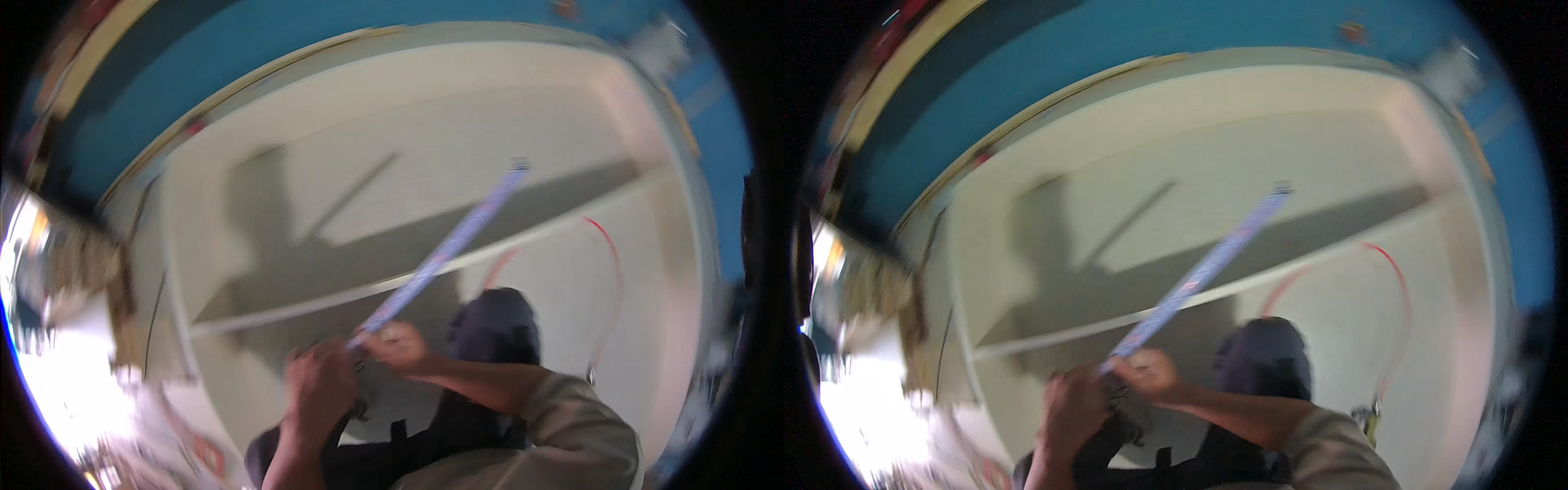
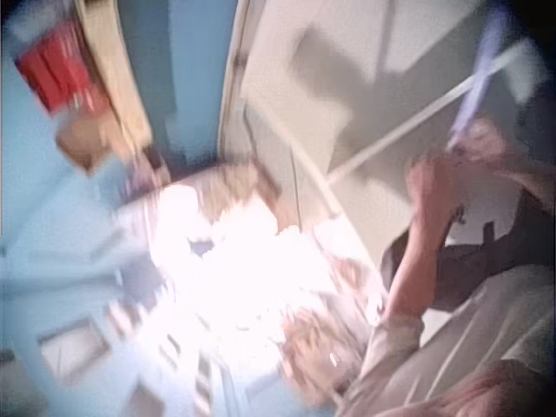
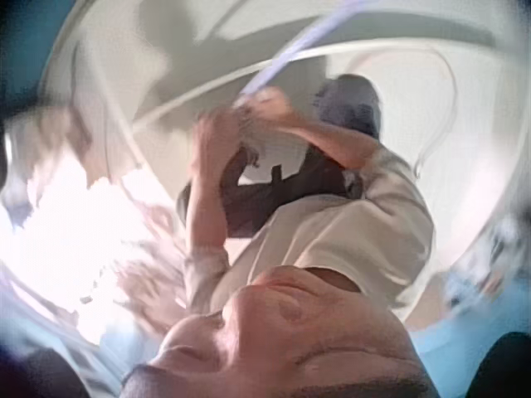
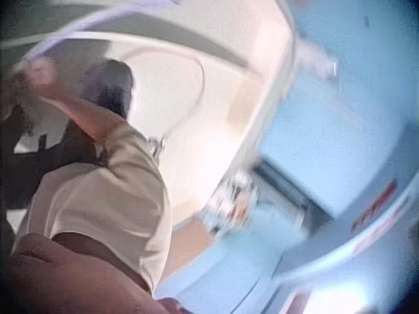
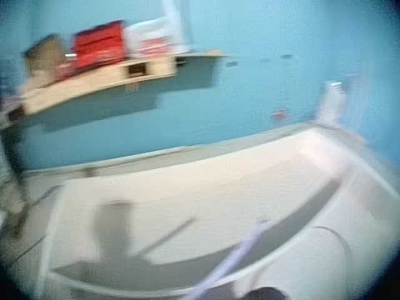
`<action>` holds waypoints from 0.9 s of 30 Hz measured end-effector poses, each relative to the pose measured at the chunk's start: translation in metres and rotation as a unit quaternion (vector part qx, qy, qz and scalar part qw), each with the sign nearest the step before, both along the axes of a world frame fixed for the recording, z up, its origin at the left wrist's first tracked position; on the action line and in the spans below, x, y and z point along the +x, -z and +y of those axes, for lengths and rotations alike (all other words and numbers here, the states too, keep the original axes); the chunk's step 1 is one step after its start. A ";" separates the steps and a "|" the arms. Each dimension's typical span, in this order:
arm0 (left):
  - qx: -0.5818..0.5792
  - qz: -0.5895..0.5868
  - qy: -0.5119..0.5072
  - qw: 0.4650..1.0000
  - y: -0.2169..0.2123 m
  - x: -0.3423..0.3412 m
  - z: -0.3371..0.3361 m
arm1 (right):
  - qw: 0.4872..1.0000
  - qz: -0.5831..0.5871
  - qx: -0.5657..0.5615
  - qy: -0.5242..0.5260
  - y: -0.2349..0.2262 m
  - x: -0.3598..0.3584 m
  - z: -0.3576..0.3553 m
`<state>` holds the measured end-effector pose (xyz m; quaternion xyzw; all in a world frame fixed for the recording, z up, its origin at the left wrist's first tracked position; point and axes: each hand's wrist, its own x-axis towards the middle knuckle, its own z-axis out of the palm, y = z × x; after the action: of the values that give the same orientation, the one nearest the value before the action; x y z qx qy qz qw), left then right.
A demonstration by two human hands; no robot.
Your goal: The person assembles a white cabinet by drilling screws, inserting a shelf, and using a nail gun to secure panels. They measure the interior with a tape measure and mark positions with a pencil.
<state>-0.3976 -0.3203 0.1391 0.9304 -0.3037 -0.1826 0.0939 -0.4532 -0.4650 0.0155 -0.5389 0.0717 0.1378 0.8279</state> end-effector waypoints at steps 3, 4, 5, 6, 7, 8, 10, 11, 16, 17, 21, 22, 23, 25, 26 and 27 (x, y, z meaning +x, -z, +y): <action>-0.031 -0.001 -0.034 0.999 -0.008 -0.006 0.008 | 0.997 0.047 0.054 -0.034 -0.027 0.002 -0.003; -0.021 -0.005 -0.041 0.999 -0.012 -0.006 0.008 | 0.996 0.055 0.072 -0.029 -0.031 0.005 -0.001; -0.029 -0.007 -0.030 0.999 -0.014 -0.003 0.000 | 0.995 0.063 0.073 -0.006 -0.034 0.008 -0.007; -0.021 0.025 -0.012 0.999 -0.020 -0.002 0.001 | 0.993 0.083 0.077 -0.025 -0.029 0.007 -0.008; 0.001 0.014 -0.019 1.000 -0.008 -0.009 0.007 | 0.982 0.088 0.153 -0.067 -0.003 0.002 -0.003; -0.004 -0.041 0.004 0.999 0.000 -0.021 0.026 | 0.979 0.092 0.157 -0.090 0.000 0.003 0.012; 0.045 -0.078 0.056 0.994 -0.011 -0.025 0.043 | 0.972 0.049 0.210 -0.093 0.003 0.006 0.036; 0.117 0.219 -0.169 0.954 -0.039 -0.012 0.028 | 0.973 0.055 0.211 -0.071 -0.008 0.007 0.043; 0.019 0.169 -0.076 0.983 -0.031 -0.012 0.061 | 0.965 0.075 0.186 0.170 0.004 0.025 -0.021; 0.010 0.188 -0.062 0.980 -0.031 0.014 0.046 | 0.964 0.059 0.150 0.210 0.014 0.041 -0.065; -0.042 0.287 -0.068 0.954 -0.042 0.033 0.055 | 0.882 0.015 0.077 0.466 0.055 0.010 -0.264; -0.053 0.309 -0.065 0.947 -0.045 0.036 0.056 | 0.856 -0.059 -0.087 0.506 0.053 -0.018 -0.322; -0.062 0.333 -0.056 0.939 -0.048 0.039 0.054 | 0.816 0.059 -0.035 0.574 0.040 -0.044 -0.382; -0.072 0.327 -0.012 0.942 -0.046 0.042 0.051 | 0.746 0.110 0.026 0.656 0.007 -0.079 -0.431; -0.065 0.305 0.023 0.950 -0.039 0.042 0.046 | 0.763 0.108 0.018 0.637 0.004 -0.095 -0.435; -0.055 0.285 0.058 0.955 -0.031 0.041 0.041 | 0.778 0.108 0.010 0.619 0.000 -0.101 -0.433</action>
<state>-0.3565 -0.2794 0.1706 0.8136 -0.3277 -0.4286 0.2170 -0.5545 -0.8980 0.0153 -0.3520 0.4776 -0.3460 0.7268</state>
